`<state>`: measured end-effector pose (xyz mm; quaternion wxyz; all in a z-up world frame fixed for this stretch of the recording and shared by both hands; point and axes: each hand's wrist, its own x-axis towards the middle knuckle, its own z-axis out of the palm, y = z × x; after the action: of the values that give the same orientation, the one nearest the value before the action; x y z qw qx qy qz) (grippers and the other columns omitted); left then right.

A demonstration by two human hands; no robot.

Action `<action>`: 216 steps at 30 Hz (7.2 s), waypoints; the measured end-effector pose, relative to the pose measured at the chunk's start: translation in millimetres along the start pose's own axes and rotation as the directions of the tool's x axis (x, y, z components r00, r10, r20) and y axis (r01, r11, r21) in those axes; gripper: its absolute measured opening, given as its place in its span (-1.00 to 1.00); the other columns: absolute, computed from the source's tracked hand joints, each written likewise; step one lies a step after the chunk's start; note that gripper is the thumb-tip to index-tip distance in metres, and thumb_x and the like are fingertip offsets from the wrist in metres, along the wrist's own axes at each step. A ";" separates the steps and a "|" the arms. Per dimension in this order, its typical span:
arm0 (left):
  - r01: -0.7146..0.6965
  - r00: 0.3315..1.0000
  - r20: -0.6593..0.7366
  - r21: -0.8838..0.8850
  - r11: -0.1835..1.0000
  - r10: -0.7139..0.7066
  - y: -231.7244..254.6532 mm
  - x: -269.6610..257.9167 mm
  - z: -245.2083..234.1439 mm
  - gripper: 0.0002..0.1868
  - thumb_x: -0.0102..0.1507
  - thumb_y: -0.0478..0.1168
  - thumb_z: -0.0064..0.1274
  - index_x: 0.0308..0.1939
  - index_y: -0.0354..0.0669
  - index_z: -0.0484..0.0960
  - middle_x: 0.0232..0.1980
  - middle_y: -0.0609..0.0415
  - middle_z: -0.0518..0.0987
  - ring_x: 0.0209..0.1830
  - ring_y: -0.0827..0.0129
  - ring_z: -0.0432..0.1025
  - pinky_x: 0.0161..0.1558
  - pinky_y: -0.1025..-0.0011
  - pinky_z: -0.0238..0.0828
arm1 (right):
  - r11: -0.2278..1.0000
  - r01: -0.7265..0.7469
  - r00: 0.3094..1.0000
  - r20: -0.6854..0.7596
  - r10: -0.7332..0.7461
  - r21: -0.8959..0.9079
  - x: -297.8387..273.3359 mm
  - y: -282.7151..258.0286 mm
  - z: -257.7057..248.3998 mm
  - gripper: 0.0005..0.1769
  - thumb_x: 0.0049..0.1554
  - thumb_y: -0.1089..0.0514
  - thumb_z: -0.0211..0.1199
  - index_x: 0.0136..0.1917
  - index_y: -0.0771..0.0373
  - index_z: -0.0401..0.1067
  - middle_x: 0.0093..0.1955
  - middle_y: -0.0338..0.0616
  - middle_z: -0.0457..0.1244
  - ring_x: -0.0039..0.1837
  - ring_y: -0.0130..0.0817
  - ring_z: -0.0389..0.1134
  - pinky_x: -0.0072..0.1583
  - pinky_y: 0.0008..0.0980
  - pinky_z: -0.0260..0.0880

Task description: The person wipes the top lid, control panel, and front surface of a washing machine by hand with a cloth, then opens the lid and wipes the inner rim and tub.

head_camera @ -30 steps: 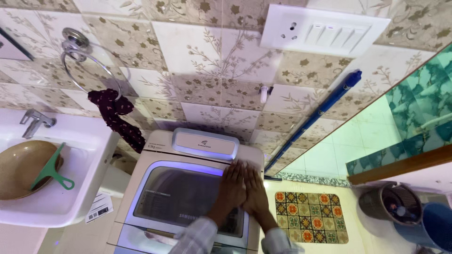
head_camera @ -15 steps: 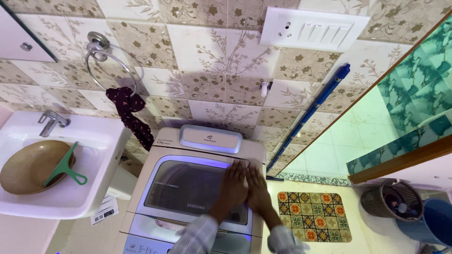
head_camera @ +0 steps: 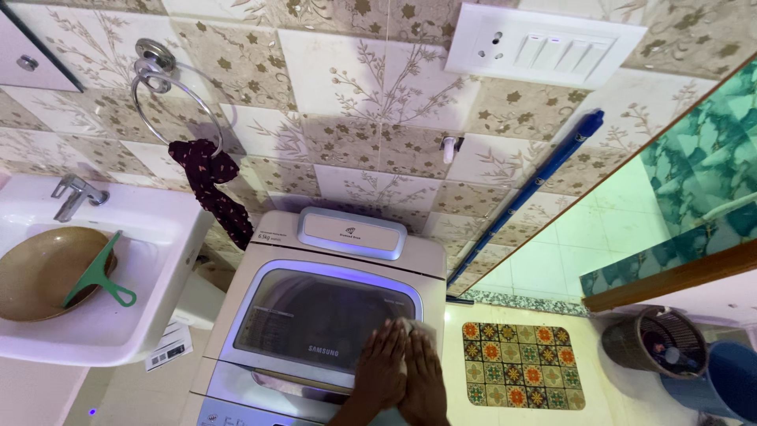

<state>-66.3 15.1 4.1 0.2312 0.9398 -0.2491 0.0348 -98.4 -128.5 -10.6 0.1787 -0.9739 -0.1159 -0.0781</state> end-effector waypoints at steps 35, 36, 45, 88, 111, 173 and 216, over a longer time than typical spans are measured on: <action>0.155 0.988 0.016 0.031 0.987 -0.155 7.4 57.0 -8.1 -0.24 0.13 -0.15 -0.04 0.41 -0.37 0.29 0.54 -0.26 0.17 0.63 -0.11 -0.16 0.49 -0.15 -0.43 | 1.000 0.002 1.000 -0.017 -0.001 0.026 46.9 21.6 -16.6 -0.09 0.11 0.07 0.11 0.66 0.27 -0.09 0.72 0.07 -0.17 0.73 0.03 -0.27 0.62 -0.10 -0.26; 0.161 0.987 0.020 0.031 0.987 -0.161 8.5 56.0 -5.8 -0.24 0.13 -0.15 -0.04 0.41 -0.37 0.29 0.54 -0.26 0.17 0.63 -0.11 -0.16 0.49 -0.15 -0.43 | 1.000 0.002 1.000 -0.011 -0.002 0.031 45.2 19.8 -19.5 -0.09 0.11 0.07 0.11 0.66 0.27 -0.09 0.72 0.07 -0.17 0.73 0.03 -0.27 0.62 -0.10 -0.26; -0.021 0.988 -0.149 0.065 0.998 0.031 -19.8 108.3 26.3 -0.33 0.31 -0.23 -0.23 0.50 -0.46 0.25 0.55 -0.31 0.25 0.56 -0.01 0.15 0.54 0.12 -0.14 | 0.992 0.104 0.989 -0.110 -0.096 0.070 104.0 43.0 -12.9 0.10 0.00 -0.05 0.28 0.62 0.44 -0.12 0.67 0.20 -0.17 0.70 0.12 -0.28 0.61 -0.05 -0.27; 0.247 0.969 -0.053 0.219 0.944 -0.241 -229.1 -56.6 -114.3 -0.42 0.29 -0.24 -0.13 0.43 -0.11 0.31 0.47 -0.16 0.33 0.49 -0.04 0.21 0.36 0.19 0.29 | 0.952 0.185 0.977 0.063 -0.206 0.242 144.9 -218.1 90.5 -0.22 0.18 0.24 0.08 0.62 0.43 -0.01 0.65 0.41 -0.08 0.60 0.29 -0.06 0.57 -0.01 -0.02; -0.076 0.997 -0.017 -0.043 0.996 0.076 -337.7 -15.5 -128.5 -0.11 0.19 -0.14 0.04 0.51 -0.47 0.07 0.62 -0.34 0.01 0.65 -0.15 -0.19 0.56 0.04 -0.35 | 0.998 0.022 0.975 0.221 -0.033 0.052 227.9 -241.0 132.9 -0.01 0.11 0.08 0.18 0.66 0.30 -0.20 0.74 0.07 -0.33 0.74 -0.01 -0.44 0.62 -0.05 -0.40; -0.180 0.975 0.105 -0.152 0.972 0.197 -160.9 -17.2 -50.1 -0.07 0.17 -0.05 -0.02 0.52 -0.58 0.10 0.60 -0.48 -0.01 0.64 -0.30 -0.24 0.54 -0.12 -0.41 | 0.989 -0.134 0.991 0.017 0.133 0.058 84.0 -127.9 50.2 -0.12 0.02 0.14 0.24 0.56 0.23 0.04 0.65 0.06 -0.10 0.66 0.10 -0.18 0.56 -0.05 -0.14; -0.178 0.981 -0.066 0.048 0.983 0.181 -39.2 82.7 44.0 -0.17 0.13 -0.13 -0.01 0.45 -0.51 0.30 0.56 -0.39 0.18 0.61 -0.14 -0.04 0.56 0.06 -0.26 | 0.994 0.085 0.993 -0.092 -0.079 0.072 65.6 42.5 -4.9 -0.16 0.05 0.21 0.11 0.56 0.45 0.00 0.62 0.33 -0.13 0.65 0.25 -0.25 0.56 0.01 -0.26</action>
<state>22.8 -12.0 -36.5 0.2159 0.9164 -0.3237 0.0938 -25.1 -155.9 -7.4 0.2171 -0.9564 -0.1507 -0.1242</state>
